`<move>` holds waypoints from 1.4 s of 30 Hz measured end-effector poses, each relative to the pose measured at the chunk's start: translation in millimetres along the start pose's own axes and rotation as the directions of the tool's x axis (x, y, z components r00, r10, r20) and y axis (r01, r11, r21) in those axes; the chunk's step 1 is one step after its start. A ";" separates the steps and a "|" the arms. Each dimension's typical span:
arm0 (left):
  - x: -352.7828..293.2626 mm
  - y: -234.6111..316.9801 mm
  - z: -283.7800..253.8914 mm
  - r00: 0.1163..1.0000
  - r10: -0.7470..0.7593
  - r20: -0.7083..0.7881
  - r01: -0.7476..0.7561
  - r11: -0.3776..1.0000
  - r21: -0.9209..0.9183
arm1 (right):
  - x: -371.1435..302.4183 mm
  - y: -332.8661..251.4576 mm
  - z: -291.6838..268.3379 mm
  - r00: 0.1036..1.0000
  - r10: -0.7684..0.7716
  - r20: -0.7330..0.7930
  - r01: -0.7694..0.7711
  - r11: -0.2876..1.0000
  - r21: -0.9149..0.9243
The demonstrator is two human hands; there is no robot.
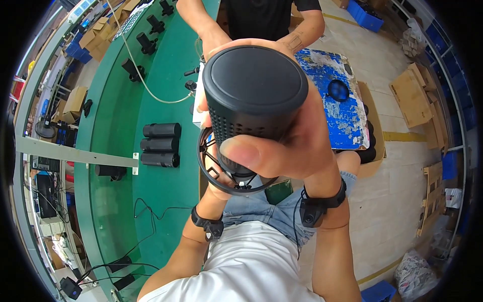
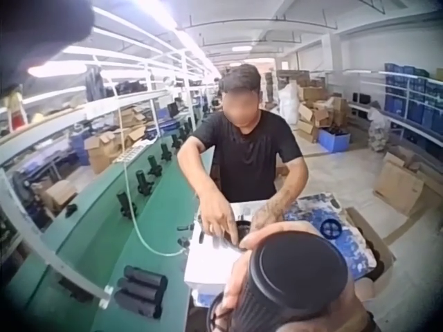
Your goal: The person picks up a microphone body from the conveyor belt, places it into a mounting fixture, and presses it down. They then remove the microphone body, attach it to a shock mount by hand, and place the assembled unit back onto the belt.
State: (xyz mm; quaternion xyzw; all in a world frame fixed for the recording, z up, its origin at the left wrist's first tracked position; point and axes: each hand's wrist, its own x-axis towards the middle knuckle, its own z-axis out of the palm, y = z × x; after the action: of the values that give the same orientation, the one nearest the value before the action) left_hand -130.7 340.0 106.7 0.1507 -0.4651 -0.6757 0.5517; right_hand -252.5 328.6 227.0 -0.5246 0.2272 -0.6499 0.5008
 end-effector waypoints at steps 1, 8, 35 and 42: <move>-0.3 -6.2 -2.4 0.997 0.077 0.020 -0.076 0.997 -0.026 | 0.0 -1.7 -0.5 1.000 -0.004 0.014 0.005 1.000 -0.024; -0.3 13.4 12.1 0.982 0.072 -0.177 -0.065 0.997 0.045 | -6.6 4.3 0.9 0.999 -0.021 -0.024 0.020 0.999 -0.034; -14.5 -52.1 -37.2 0.865 -0.502 0.017 0.431 0.725 -0.537 | -7.6 -6.1 -14.7 0.997 -0.002 -0.080 -0.024 0.947 -0.321; -14.9 -17.0 -10.5 0.952 -0.238 0.193 0.305 0.800 -0.517 | -4.5 2.7 -28.5 0.994 -0.098 -0.047 0.071 0.913 -0.402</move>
State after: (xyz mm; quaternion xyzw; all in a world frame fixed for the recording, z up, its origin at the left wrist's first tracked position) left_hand -128.3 347.6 83.1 0.0137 -0.2606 -0.8591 0.4403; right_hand -277.6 324.9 212.9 -0.6034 0.3487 -0.6279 0.3464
